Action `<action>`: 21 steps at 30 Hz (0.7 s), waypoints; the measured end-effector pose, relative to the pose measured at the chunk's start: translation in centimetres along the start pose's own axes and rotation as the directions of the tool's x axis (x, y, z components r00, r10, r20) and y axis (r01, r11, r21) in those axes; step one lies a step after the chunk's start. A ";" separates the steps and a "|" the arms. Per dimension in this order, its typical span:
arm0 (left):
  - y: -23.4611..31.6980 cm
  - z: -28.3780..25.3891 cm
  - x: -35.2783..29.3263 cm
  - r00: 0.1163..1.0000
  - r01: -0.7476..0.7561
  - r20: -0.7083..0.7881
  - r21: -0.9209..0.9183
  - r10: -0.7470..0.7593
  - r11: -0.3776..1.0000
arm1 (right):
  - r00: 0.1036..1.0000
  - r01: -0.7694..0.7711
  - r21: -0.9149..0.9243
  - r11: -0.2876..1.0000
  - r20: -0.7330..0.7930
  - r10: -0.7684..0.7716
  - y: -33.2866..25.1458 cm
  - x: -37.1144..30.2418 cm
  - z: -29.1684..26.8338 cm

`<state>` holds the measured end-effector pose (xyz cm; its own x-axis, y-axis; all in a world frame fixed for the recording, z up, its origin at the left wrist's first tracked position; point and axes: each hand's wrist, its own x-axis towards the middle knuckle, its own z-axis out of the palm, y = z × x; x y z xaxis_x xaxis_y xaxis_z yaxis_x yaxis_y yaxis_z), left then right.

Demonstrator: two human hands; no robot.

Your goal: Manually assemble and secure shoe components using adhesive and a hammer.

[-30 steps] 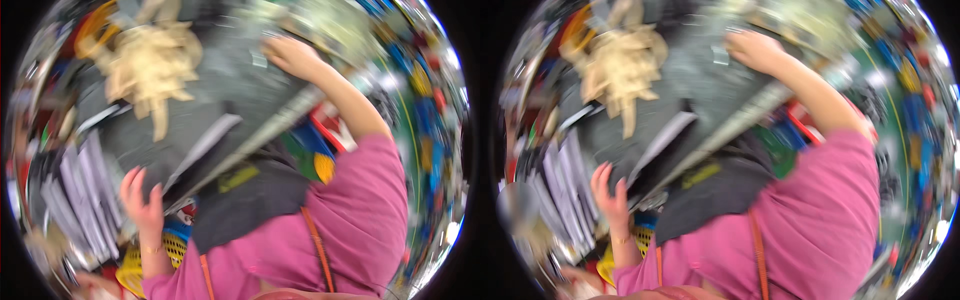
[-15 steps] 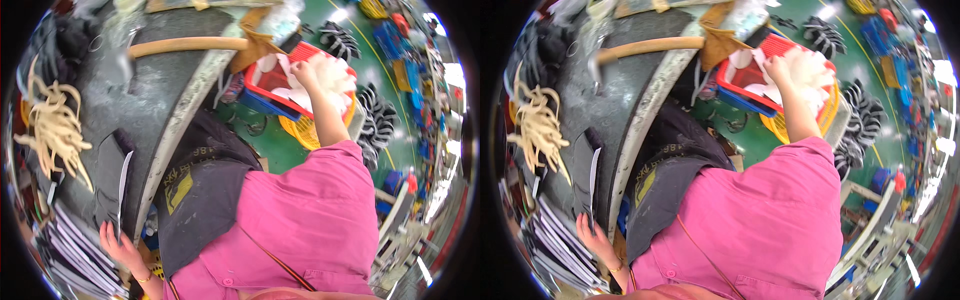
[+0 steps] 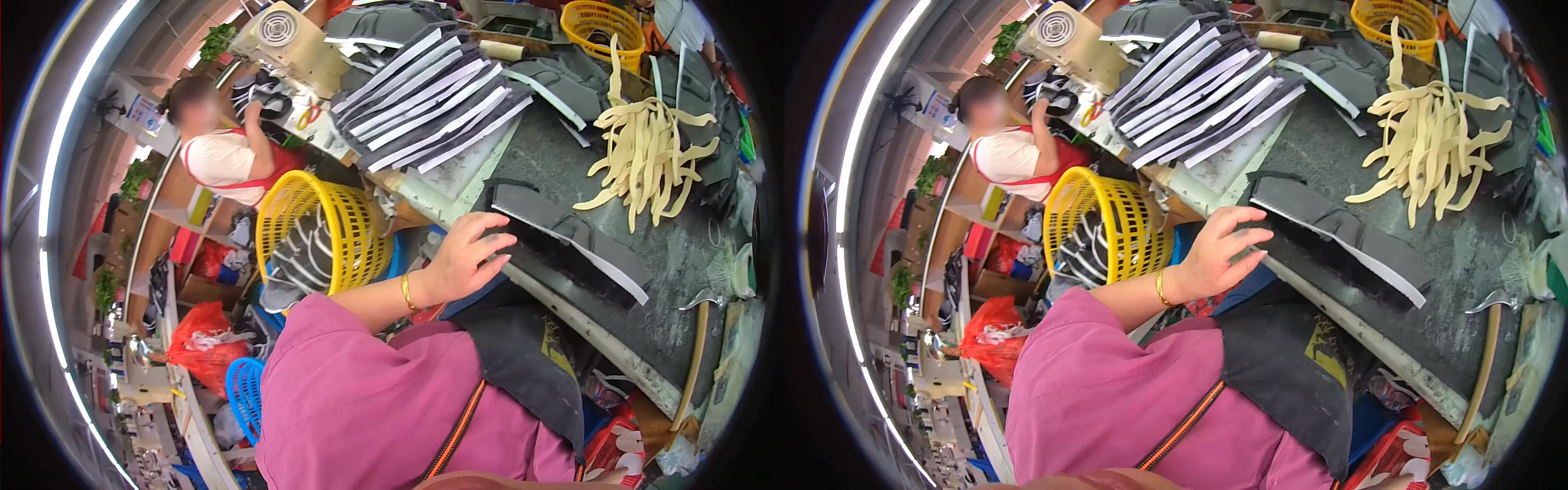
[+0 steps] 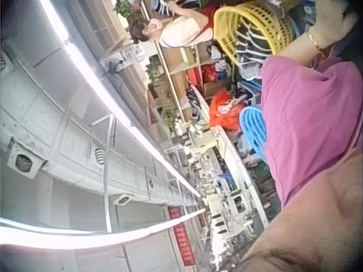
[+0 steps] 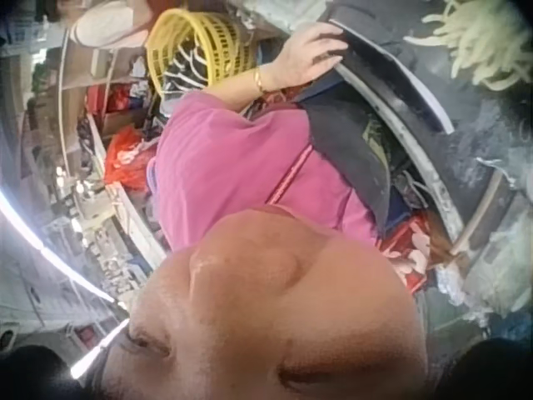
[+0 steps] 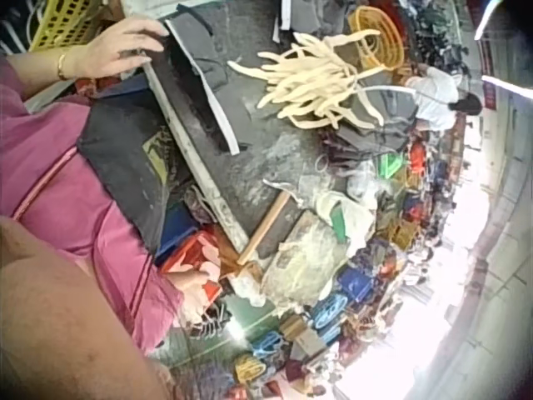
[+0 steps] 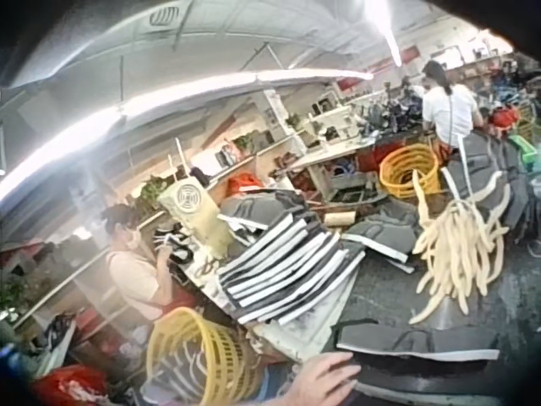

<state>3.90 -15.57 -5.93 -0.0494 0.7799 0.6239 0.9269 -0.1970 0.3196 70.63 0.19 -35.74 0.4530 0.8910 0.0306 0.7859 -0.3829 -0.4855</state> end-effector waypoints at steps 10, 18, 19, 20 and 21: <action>2.5 3.3 5.1 0.982 -0.158 -0.026 -0.651 0.187 0.742 | 0.902 0.175 0.410 0.895 -0.431 0.021 -13.2 -10.2 -12.3; 3.0 4.5 3.1 0.862 0.274 0.430 -0.842 0.270 0.465 | 0.583 0.298 0.841 0.452 0.215 -0.784 -38.9 -24.5 -10.7; 2.3 3.7 2.6 0.797 0.364 0.550 -0.766 0.248 0.530 | 0.479 0.362 0.813 0.455 0.257 -0.840 -41.4 -24.6 -10.3; 1.4 3.4 2.4 0.808 0.313 0.533 -0.749 0.251 0.584 | 0.347 0.502 0.765 0.402 0.248 -0.904 -43.2 -24.2 -10.3; 0.7 2.6 2.2 0.810 0.316 0.532 -0.752 0.248 0.579 | 0.320 0.448 0.802 0.395 0.268 -0.909 -44.5 -24.1 -10.4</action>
<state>5.39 -12.48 -6.21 0.3877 0.8986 0.2055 0.2414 -0.3141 0.9182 29.07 -6.78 -5.76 -0.6817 0.6988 0.2166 0.1758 0.4439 -0.8787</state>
